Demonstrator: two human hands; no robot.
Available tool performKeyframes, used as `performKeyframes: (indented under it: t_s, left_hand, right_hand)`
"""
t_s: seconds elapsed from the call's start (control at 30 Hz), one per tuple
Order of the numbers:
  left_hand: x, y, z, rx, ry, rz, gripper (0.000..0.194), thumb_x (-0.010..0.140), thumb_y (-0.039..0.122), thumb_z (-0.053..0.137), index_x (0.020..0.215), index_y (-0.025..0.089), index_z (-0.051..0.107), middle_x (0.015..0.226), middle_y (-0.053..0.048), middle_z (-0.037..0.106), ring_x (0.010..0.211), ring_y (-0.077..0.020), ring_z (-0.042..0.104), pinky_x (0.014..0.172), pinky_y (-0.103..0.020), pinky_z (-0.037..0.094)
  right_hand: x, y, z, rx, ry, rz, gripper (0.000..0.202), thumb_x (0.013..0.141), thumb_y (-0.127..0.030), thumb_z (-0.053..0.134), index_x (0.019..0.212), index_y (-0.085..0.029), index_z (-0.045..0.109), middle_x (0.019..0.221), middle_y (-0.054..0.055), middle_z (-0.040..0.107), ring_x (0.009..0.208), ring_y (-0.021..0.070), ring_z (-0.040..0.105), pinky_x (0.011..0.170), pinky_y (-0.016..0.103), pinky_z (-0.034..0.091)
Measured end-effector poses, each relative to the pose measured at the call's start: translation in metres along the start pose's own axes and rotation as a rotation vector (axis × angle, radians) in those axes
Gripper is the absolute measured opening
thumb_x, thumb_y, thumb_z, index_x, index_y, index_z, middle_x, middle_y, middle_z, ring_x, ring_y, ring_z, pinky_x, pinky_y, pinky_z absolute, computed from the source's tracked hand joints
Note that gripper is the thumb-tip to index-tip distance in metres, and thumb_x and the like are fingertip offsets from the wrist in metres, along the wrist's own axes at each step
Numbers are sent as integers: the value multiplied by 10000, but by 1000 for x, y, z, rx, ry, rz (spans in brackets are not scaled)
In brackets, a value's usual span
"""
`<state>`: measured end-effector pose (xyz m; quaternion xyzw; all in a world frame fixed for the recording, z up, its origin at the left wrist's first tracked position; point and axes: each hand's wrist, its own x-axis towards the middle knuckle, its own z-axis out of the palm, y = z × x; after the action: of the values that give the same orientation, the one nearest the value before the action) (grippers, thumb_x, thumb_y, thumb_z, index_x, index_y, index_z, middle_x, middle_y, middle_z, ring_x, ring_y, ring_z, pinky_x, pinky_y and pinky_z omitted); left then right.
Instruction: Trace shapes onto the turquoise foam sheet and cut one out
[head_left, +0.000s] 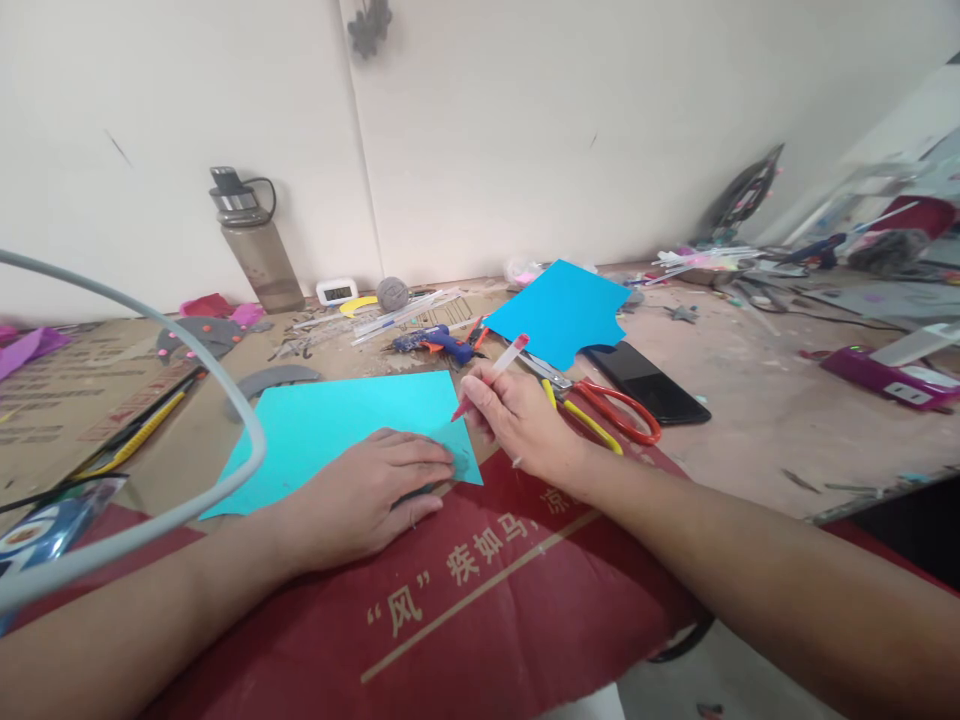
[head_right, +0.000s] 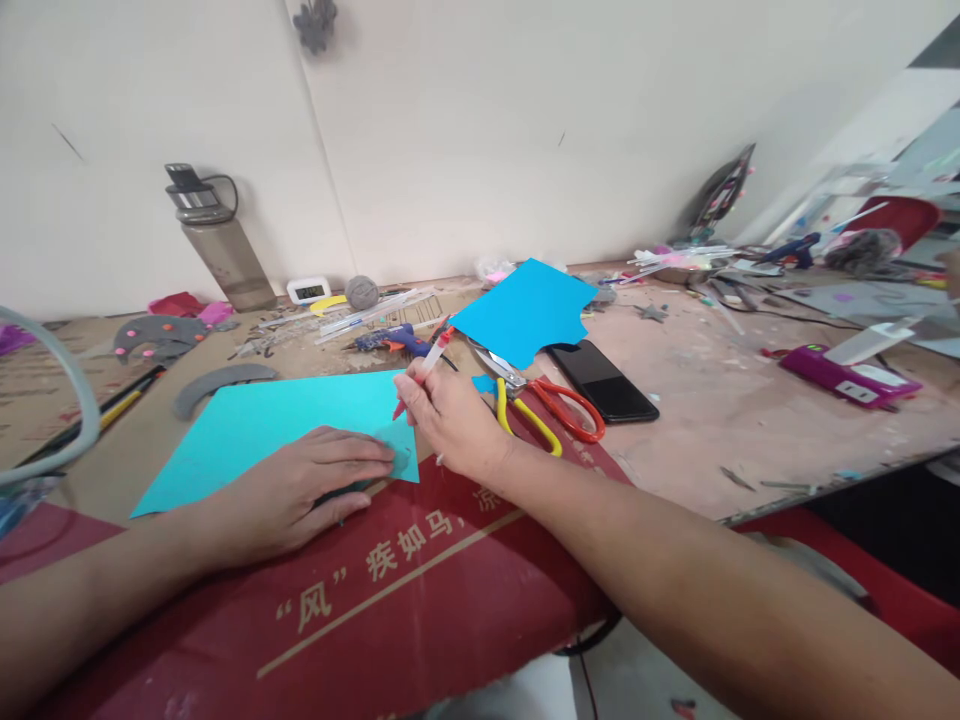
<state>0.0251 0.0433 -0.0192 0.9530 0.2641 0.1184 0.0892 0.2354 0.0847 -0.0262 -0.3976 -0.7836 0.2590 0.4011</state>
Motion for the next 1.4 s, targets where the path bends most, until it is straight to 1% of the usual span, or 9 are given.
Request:
performKeyframes:
  t_s: [0.1,0.2,0.33,0.5,0.6,0.73,0.9,1.1,1.4]
  left_hand:
    - [0,0,1,-2,-1,-15,289,947,292,433,1180,220,590,1228,-47,610,1141,-184,537,988,-351,392]
    - [1,0,1,-2,-6,-19,292,952,288,425,1187,222,586,1233,-45,608,1141,-181,535,989,-352,388]
    - [1,-1,1,-1,-20,-11,297,960,281,408,1196,216,575,1249,-49,597,1160,-180,522,996,-352,380]
    - [1,-2,1,13,-9,-2,280,958,274,417,1177,210,580,1247,-35,601,1227,-177,472,1027,-356,357]
    - [2,-1,2,19,-20,-6,282,962,262,410,1182,203,576,1254,-28,597,1205,-155,493,1018,-329,370]
    - [2,-1,3,18,-19,-12,279,961,259,414,1177,205,583,1255,-17,598,1198,-146,499,1016,-315,376]
    - [1,-2,3,5,-22,-16,282,958,254,420,1186,210,579,1255,-22,597,1193,-159,507,1009,-335,385]
    - [1,-2,3,7,-19,-15,282,960,259,413,1181,213,582,1256,-29,596,1197,-164,505,1007,-338,382]
    - [1,-2,3,3,-14,-24,282,953,255,426,1179,217,591,1250,-36,603,1188,-174,518,1004,-342,392]
  right_hand:
    - [-2,1,-2,-108,24,-41,342,966,-325,359,696,-187,517,602,-4,549,586,127,529,582,255,374]
    - [-6,4,-4,-189,-14,-42,328,961,-299,371,700,-185,533,644,12,596,627,143,561,612,272,376]
    - [-11,6,-6,-192,-59,-17,338,970,-305,348,729,-181,550,688,26,627,664,151,581,636,279,385]
    - [-14,5,-5,-200,-69,-24,335,967,-304,357,698,-182,516,607,5,564,579,129,530,581,264,351]
    - [-13,6,-3,-189,-69,-74,321,966,-274,361,690,-182,495,583,-10,528,557,118,501,584,258,342]
    - [-12,7,-2,-215,-69,-144,301,959,-252,376,682,-187,477,586,-12,499,577,126,485,596,261,338]
    - [-12,6,-1,-235,-71,-147,290,957,-239,372,685,-195,463,586,-12,492,575,134,478,585,268,328]
    - [-12,6,1,-268,-63,-171,294,951,-230,373,659,-206,406,573,-22,449,554,131,427,578,273,309]
    - [-12,5,0,-266,-61,-180,287,947,-216,385,661,-198,414,569,-33,417,552,119,404,573,266,292]
